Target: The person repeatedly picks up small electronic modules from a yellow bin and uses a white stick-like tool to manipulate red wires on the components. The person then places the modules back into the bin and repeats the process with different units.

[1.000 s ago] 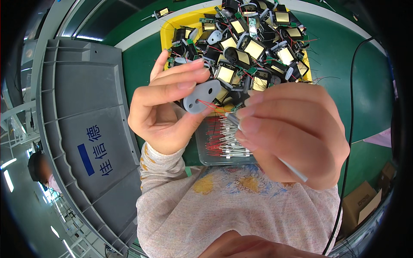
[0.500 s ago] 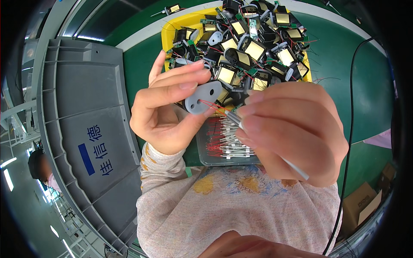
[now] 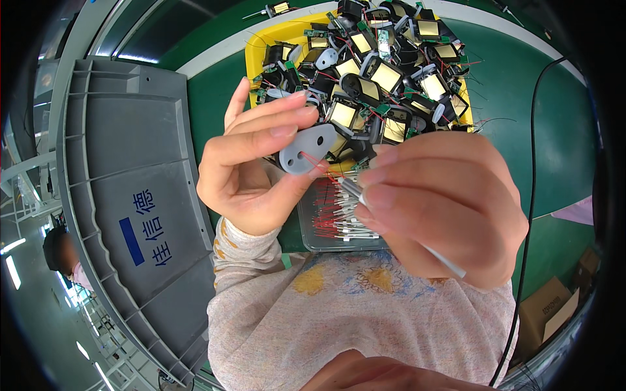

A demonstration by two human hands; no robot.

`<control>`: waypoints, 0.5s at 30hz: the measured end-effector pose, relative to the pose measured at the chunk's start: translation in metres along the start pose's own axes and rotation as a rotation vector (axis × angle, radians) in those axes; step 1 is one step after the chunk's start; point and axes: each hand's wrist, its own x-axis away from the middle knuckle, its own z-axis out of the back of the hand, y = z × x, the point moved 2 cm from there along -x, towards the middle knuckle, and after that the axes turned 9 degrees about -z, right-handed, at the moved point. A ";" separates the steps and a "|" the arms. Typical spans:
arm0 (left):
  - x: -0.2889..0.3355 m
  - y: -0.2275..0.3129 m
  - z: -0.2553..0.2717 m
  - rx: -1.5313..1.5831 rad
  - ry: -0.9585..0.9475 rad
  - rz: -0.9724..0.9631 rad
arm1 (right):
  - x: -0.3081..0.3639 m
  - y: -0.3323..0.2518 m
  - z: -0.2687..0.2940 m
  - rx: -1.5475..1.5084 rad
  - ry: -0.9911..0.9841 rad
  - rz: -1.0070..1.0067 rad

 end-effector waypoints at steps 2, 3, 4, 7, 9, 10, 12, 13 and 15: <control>0.000 0.001 0.000 -0.005 -0.001 0.005 | -0.008 0.003 0.001 -0.080 0.014 0.072; 0.001 0.001 0.000 -0.012 0.001 0.009 | -0.013 0.002 0.003 -0.083 -0.034 0.087; 0.001 0.002 0.001 -0.016 0.001 0.009 | -0.017 0.002 0.004 -0.087 -0.082 0.102; 0.000 0.002 0.000 -0.014 -0.002 0.001 | -0.014 -0.002 0.008 -0.009 -0.152 -0.012; -0.001 0.002 -0.001 -0.022 -0.003 -0.004 | 0.000 0.000 0.002 -0.053 0.004 -0.099; -0.001 0.002 -0.001 -0.023 -0.003 -0.005 | 0.003 0.000 0.001 -0.062 0.052 -0.129; -0.001 0.002 -0.001 -0.028 -0.005 -0.006 | 0.003 0.003 0.002 -0.058 0.026 -0.060; 0.000 0.003 0.000 -0.037 -0.005 -0.011 | 0.004 0.007 0.002 -0.080 0.009 0.016; 0.000 0.003 -0.001 -0.047 -0.006 -0.023 | 0.005 0.025 0.002 -0.134 -0.017 0.178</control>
